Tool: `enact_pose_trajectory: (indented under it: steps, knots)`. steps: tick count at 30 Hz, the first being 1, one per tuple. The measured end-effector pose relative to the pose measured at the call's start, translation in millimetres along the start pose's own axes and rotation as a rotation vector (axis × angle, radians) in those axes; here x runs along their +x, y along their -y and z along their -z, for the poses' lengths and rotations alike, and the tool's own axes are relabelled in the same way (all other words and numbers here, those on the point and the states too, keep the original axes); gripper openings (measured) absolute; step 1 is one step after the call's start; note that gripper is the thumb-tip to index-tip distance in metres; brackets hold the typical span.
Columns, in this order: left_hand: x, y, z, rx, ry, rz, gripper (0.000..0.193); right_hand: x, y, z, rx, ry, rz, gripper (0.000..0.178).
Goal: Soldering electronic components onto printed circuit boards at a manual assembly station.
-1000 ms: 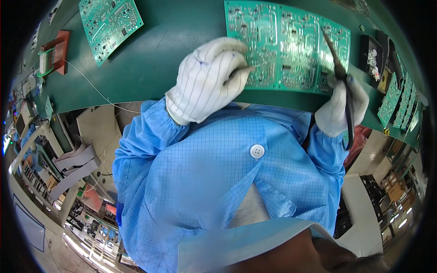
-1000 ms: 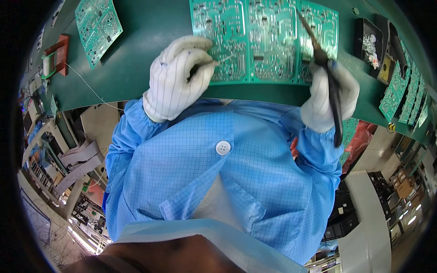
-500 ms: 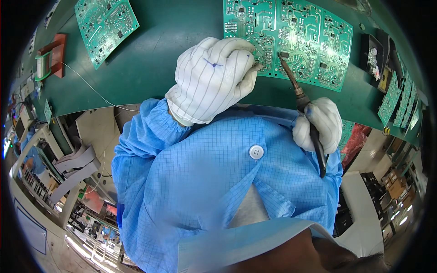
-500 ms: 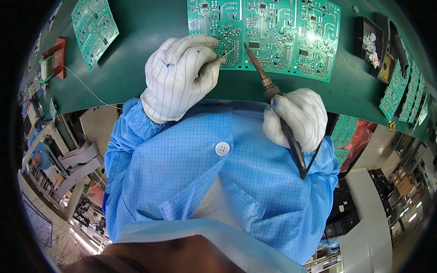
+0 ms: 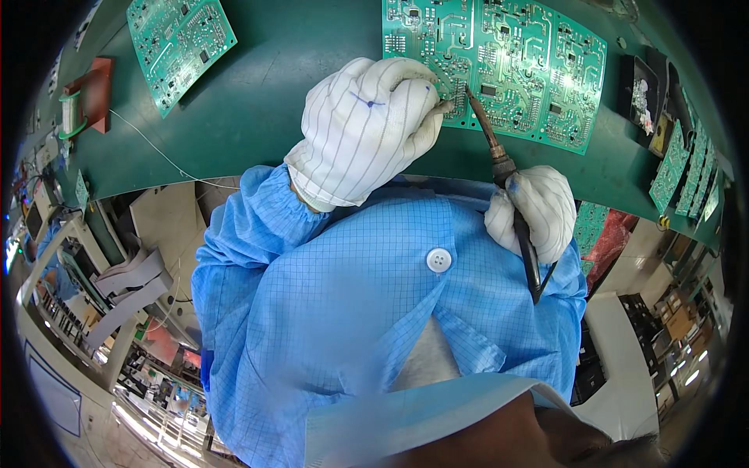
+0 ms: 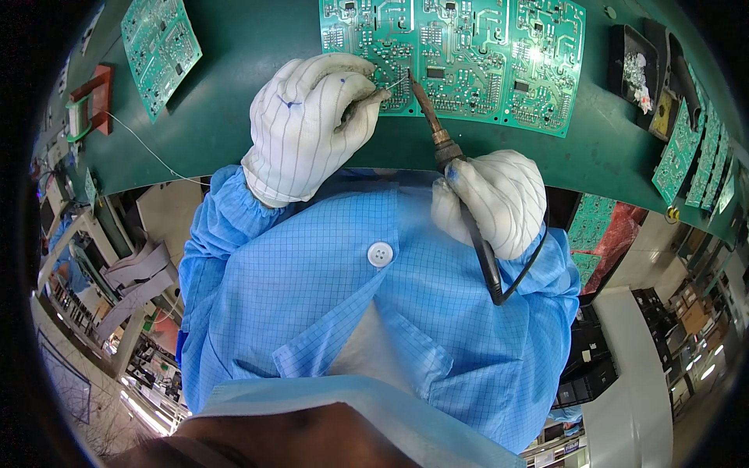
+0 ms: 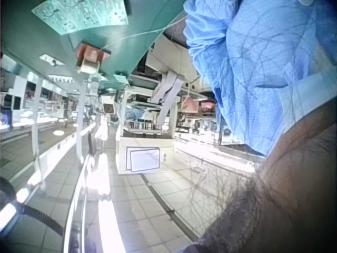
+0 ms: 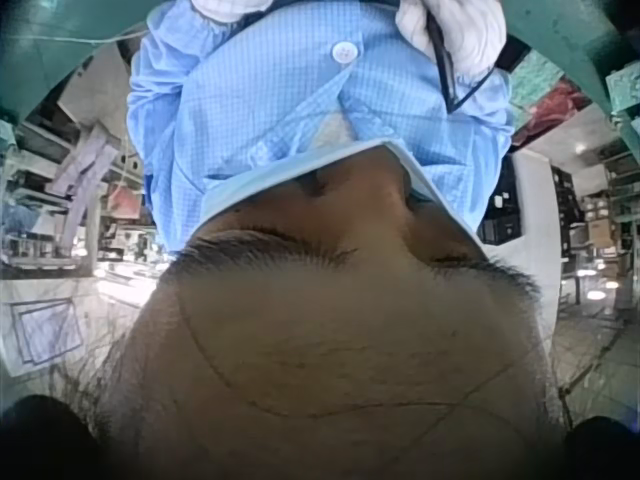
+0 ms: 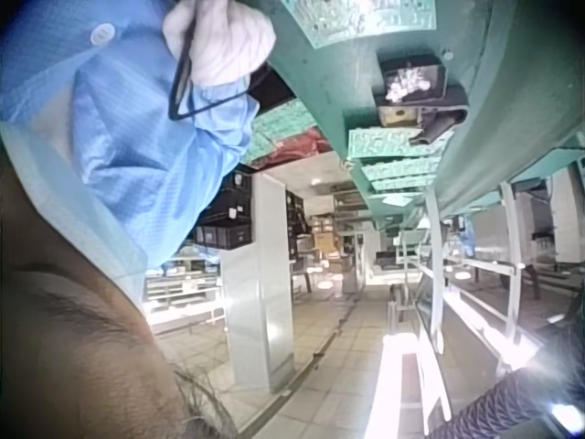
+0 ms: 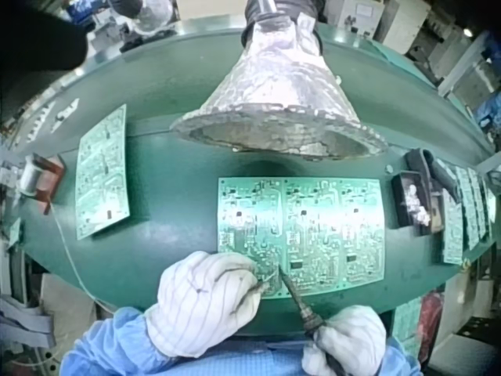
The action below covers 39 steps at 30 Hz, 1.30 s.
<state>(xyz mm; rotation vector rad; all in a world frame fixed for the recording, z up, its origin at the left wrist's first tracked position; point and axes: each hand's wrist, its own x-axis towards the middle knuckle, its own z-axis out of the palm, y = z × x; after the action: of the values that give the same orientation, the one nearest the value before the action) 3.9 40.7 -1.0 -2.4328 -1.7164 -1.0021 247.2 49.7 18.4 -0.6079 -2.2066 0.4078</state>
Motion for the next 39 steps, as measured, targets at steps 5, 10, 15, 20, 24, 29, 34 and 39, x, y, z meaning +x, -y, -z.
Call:
enact_pose_trajectory:
  steps: [5, 10, 15, 20, 24, 29, 34, 39]
  knots:
    - [1.8, -4.0, 2.3, -0.048, 0.005, 0.06, 0.02, 0.1, 2.0, -2.5, -0.028, -0.038, -0.022, 0.032]
    - [2.4, -3.7, 2.6, -0.011, -0.03, 0.04, 0.021, -0.3, 1.7, -5.4, -0.023, -0.044, 0.007, 0.032]
    - [1.7, -4.4, 5.2, -0.041, -0.009, 0.054, 0.021, 0.4, 3.6, -6.0, -0.043, -0.051, 0.002, 0.03]
    - [2.8, -3.1, 6.5, -0.05, -0.02, 0.047, 0.021, 5.4, 4.8, -5.6, -0.049, -0.04, -0.023, 0.029]
    - [-0.2, -3.9, 12.8, -0.068, -0.006, 0.042, 0.021, -3.5, 2.2, 3.6, -0.091, -0.069, -0.06, 0.027]
    - [-8.4, 1.0, 17.6, -0.11, -0.032, -0.013, 0.021, -32.4, -13.4, 22.1, -0.296, -0.39, -0.416, 0.023]
    - [-16.9, 1.1, 18.8, -0.14, -0.046, -0.039, 0.021, -39.0, -63.2, 49.5, -0.526, -0.548, -0.4, 0.023]
    - [-19.5, 1.0, 19.7, -0.149, -0.02, -0.031, 0.021, -29.3, -43.5, 44.8, -0.29, -0.531, -0.54, 0.019]
